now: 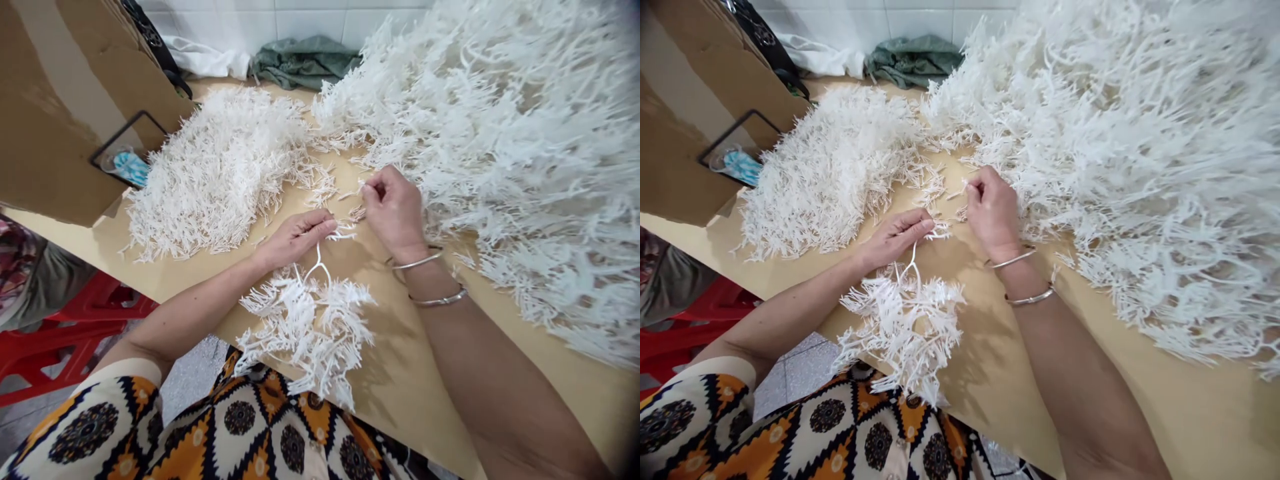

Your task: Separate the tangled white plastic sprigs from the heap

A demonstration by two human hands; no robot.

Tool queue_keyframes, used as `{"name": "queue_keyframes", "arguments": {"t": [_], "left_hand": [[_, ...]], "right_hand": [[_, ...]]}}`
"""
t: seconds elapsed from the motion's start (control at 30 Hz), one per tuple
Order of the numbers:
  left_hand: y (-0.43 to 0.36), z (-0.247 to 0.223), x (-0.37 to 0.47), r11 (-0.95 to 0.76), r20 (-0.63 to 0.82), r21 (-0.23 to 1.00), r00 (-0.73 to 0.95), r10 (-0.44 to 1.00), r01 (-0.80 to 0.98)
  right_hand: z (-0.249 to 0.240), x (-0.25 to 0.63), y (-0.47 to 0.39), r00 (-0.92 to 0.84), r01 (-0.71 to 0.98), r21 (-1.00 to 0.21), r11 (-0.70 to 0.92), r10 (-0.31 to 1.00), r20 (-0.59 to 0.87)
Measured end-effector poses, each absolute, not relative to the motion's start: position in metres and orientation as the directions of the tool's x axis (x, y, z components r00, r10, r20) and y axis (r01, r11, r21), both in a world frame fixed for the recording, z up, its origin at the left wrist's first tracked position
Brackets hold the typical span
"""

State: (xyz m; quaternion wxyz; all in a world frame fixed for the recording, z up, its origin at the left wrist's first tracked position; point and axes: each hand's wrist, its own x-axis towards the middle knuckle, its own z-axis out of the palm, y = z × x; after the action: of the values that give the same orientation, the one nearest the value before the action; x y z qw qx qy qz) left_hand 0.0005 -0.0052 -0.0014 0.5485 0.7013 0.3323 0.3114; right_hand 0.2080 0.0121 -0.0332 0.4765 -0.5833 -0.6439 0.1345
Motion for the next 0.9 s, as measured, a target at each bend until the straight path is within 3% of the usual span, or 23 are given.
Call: {"name": "queue_keyframes", "arguments": {"t": [0.13,0.23,0.4,0.5,0.7,0.8,0.9], "left_hand": [[-0.005,-0.009,0.005,0.014,-0.01,1.0,0.51,0.86,-0.004],[-0.001,-0.019,0.007,0.061,0.008,0.99,0.48,0.877,-0.129],[0.009,-0.026,0.006,0.107,0.008,0.948,0.359,0.933,-0.299],[0.012,-0.024,0.005,0.159,-0.05,0.915,0.288,0.956,-0.37],[0.012,-0.018,0.005,0.159,-0.084,0.876,0.181,0.98,-0.455],[0.014,-0.016,0.002,0.171,-0.091,0.861,0.186,0.978,-0.479],[0.018,-0.018,-0.003,0.201,-0.097,0.857,0.235,0.967,-0.474]], "right_hand": [[-0.035,0.215,0.012,0.059,0.601,-0.735,0.314,0.9,0.432],[-0.035,0.206,0.008,-0.026,0.568,-0.726,0.388,0.89,0.456],[-0.028,0.203,0.003,0.048,0.489,-0.777,0.397,0.877,0.478],[-0.015,0.205,-0.003,0.025,0.375,-0.862,0.34,0.926,0.376],[0.008,0.201,-0.015,-0.302,0.175,-0.973,0.147,0.949,0.089],[0.01,0.201,-0.016,-0.302,0.151,-0.988,-0.015,0.951,-0.061],[0.008,0.202,-0.015,-0.228,0.028,-0.995,-0.094,0.969,-0.098]]}}
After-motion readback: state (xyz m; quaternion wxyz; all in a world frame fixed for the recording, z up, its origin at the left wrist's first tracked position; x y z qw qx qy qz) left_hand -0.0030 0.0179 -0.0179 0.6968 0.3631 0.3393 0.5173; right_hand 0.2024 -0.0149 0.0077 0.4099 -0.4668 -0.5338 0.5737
